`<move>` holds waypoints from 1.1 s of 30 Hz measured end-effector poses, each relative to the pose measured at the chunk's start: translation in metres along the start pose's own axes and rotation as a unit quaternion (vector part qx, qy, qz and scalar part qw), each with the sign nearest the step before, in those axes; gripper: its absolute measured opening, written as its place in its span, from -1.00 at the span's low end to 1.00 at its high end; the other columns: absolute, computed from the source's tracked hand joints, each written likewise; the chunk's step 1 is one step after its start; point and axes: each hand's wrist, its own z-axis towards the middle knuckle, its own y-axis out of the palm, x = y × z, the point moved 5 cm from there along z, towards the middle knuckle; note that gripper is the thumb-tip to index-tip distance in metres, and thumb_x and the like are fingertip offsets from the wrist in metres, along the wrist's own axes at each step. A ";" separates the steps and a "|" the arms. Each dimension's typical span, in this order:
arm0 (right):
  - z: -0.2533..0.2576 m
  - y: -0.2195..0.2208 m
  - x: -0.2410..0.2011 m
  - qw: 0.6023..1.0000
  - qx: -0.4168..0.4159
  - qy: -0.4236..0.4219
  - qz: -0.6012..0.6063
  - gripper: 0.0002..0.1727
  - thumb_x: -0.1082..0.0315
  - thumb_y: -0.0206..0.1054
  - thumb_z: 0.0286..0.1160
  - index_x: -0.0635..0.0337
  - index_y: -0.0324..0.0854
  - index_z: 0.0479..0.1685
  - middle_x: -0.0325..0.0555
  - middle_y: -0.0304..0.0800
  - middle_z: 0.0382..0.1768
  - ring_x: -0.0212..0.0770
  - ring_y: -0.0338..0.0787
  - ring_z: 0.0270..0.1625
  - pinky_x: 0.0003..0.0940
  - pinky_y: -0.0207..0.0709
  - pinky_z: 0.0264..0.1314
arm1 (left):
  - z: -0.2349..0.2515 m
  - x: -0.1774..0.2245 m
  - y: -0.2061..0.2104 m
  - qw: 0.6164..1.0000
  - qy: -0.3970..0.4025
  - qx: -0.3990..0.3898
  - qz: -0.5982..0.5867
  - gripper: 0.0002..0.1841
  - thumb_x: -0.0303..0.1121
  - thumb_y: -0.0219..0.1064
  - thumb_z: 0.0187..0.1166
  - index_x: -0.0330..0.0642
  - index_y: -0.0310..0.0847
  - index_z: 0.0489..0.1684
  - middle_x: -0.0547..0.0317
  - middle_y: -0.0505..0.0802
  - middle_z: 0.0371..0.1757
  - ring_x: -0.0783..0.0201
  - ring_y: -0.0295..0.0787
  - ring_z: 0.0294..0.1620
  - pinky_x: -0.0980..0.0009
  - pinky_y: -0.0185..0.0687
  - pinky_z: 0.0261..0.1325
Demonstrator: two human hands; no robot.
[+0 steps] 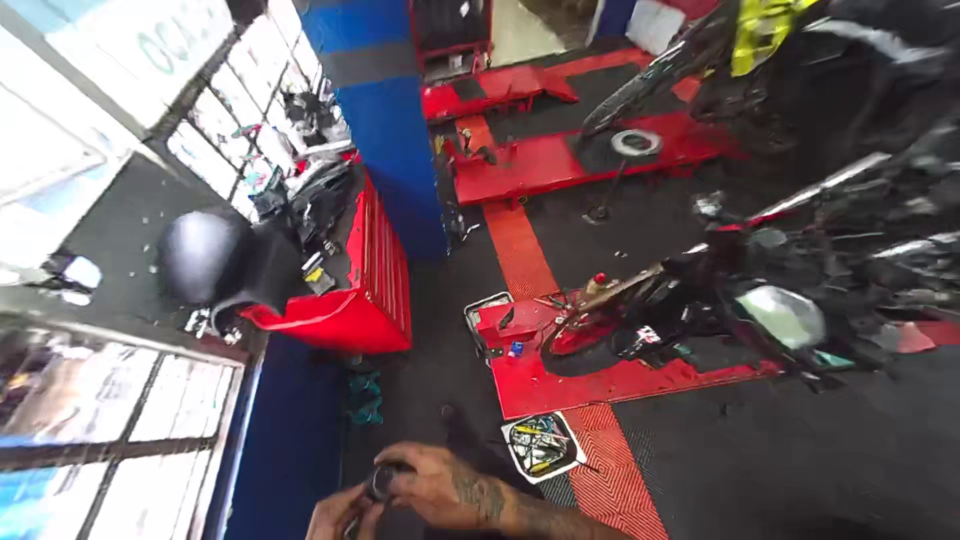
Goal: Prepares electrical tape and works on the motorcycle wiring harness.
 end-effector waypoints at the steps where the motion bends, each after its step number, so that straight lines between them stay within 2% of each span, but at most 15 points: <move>1: 0.022 -0.012 0.008 0.999 0.025 0.011 0.023 -0.84 0.43 0.38 0.57 0.32 0.83 -0.08 0.14 0.75 0.32 -0.07 0.74 0.41 -0.19 0.64 0.50 | 0.027 0.002 -0.001 1.000 0.012 0.010 0.015 -0.68 -0.38 0.58 0.41 -0.27 0.74 0.07 0.14 0.84 0.00 0.41 0.83 -0.01 0.40 0.84 0.13; 3: 0.051 -0.031 0.018 0.992 0.054 0.036 0.113 -0.82 0.42 0.36 0.60 0.36 0.80 -0.07 0.18 0.72 0.36 -0.10 0.74 0.42 -0.21 0.67 0.49 | 0.070 0.013 -0.005 0.999 0.027 0.020 0.015 -0.65 -0.30 0.63 0.38 -0.19 0.77 0.09 0.17 0.87 0.04 0.35 0.85 0.02 0.34 0.87 0.14; 4: 0.061 -0.038 0.021 0.985 0.062 0.041 0.154 -0.83 0.41 0.35 0.63 0.37 0.77 -0.06 0.23 0.71 0.37 -0.04 0.71 0.45 -0.15 0.65 0.51 | 0.088 0.020 -0.007 0.999 0.037 0.010 -0.019 -0.61 -0.36 0.67 0.35 -0.20 0.76 0.12 0.14 0.85 0.07 0.29 0.86 0.03 0.28 0.88 0.15; 6: 0.101 -0.071 0.042 0.981 0.081 0.010 0.178 -0.82 0.38 0.33 0.67 0.34 0.71 -0.02 0.27 0.67 0.38 0.04 0.68 0.49 -0.07 0.63 0.54 | 0.155 0.028 0.007 0.989 0.107 -0.008 -0.105 -0.54 -0.45 0.69 0.30 -0.16 0.71 0.19 0.14 0.83 0.12 0.25 0.85 0.07 0.26 0.87 0.20; 10: 0.129 -0.108 0.053 0.978 0.139 -0.003 0.155 -0.84 0.35 0.33 0.69 0.28 0.70 -0.02 0.25 0.67 0.40 0.05 0.67 0.50 -0.07 0.62 0.55 | 0.220 0.043 0.029 0.970 0.153 -0.069 -0.177 -0.53 -0.51 0.67 0.31 -0.16 0.68 0.21 0.13 0.85 0.09 0.24 0.86 0.06 0.28 0.88 0.19; 16: 0.168 -0.147 0.088 0.970 0.221 0.001 0.098 -0.83 0.35 0.33 0.68 0.28 0.71 0.01 0.27 0.67 0.39 0.06 0.70 0.45 -0.04 0.64 0.52 | 0.311 0.042 0.065 0.951 0.204 -0.129 -0.194 -0.53 -0.49 0.68 0.31 -0.12 0.70 0.22 0.13 0.78 0.16 0.25 0.82 0.10 0.31 0.86 0.21; 19: 0.190 -0.162 0.116 0.962 0.234 0.032 0.136 -0.79 0.29 0.30 0.72 0.25 0.69 0.03 0.19 0.70 0.37 -0.02 0.71 0.44 -0.11 0.65 0.47 | 0.358 0.032 0.086 0.933 0.234 -0.172 -0.215 -0.50 -0.49 0.68 0.32 -0.11 0.69 0.28 0.09 0.78 0.21 0.21 0.82 0.14 0.26 0.85 0.24; 22: 0.218 -0.176 0.149 0.936 0.220 0.083 0.260 -0.74 0.19 0.19 0.79 0.18 0.65 0.07 -0.05 0.75 0.29 -0.28 0.79 0.20 -0.32 0.73 0.19 | 0.414 0.019 0.108 0.895 0.288 -0.247 -0.235 -0.55 -0.50 0.56 0.47 -0.10 0.65 0.34 0.09 0.81 0.21 0.23 0.80 0.21 0.29 0.80 0.30; 24: 0.236 -0.182 0.166 0.915 0.204 0.108 0.331 -0.73 0.15 0.13 0.80 0.11 0.63 0.11 -0.19 0.76 0.18 -0.34 0.78 0.09 -0.33 0.73 0.10 | 0.451 0.006 0.123 0.862 0.294 -0.318 -0.263 -0.55 -0.48 0.53 0.51 -0.12 0.61 0.38 0.10 0.82 0.19 0.28 0.79 0.19 0.33 0.78 0.28; 26: 0.254 -0.190 0.180 0.906 0.206 0.135 0.345 -0.72 0.13 0.04 0.81 0.04 0.60 0.07 -0.29 0.77 0.07 -0.41 0.76 0.04 -0.40 0.68 0.05 | 0.484 -0.001 0.139 0.826 0.275 -0.385 -0.306 -0.47 -0.44 0.58 0.47 -0.14 0.56 0.44 0.10 0.81 0.19 0.29 0.78 0.16 0.35 0.77 0.27; 29: 0.277 -0.198 0.200 0.891 0.259 0.164 0.334 -0.71 0.08 -0.01 0.79 -0.05 0.58 -0.07 -0.38 0.74 -0.04 -0.50 0.71 -0.07 -0.52 0.61 -0.10 | 0.521 -0.007 0.165 0.776 0.249 -0.454 -0.359 -0.37 -0.41 0.62 0.42 -0.11 0.51 0.53 0.10 0.77 0.22 0.32 0.76 0.12 0.38 0.77 0.22; 33: 0.296 -0.204 0.223 0.858 0.352 0.186 0.324 -0.67 0.04 0.00 0.72 -0.04 0.63 -0.11 -0.39 0.76 -0.16 -0.53 0.69 -0.18 -0.59 0.52 -0.24 | 0.551 -0.012 0.191 0.744 0.250 -0.487 -0.384 -0.40 -0.42 0.60 0.45 -0.07 0.51 0.52 0.12 0.72 0.25 0.39 0.74 0.06 0.46 0.76 0.12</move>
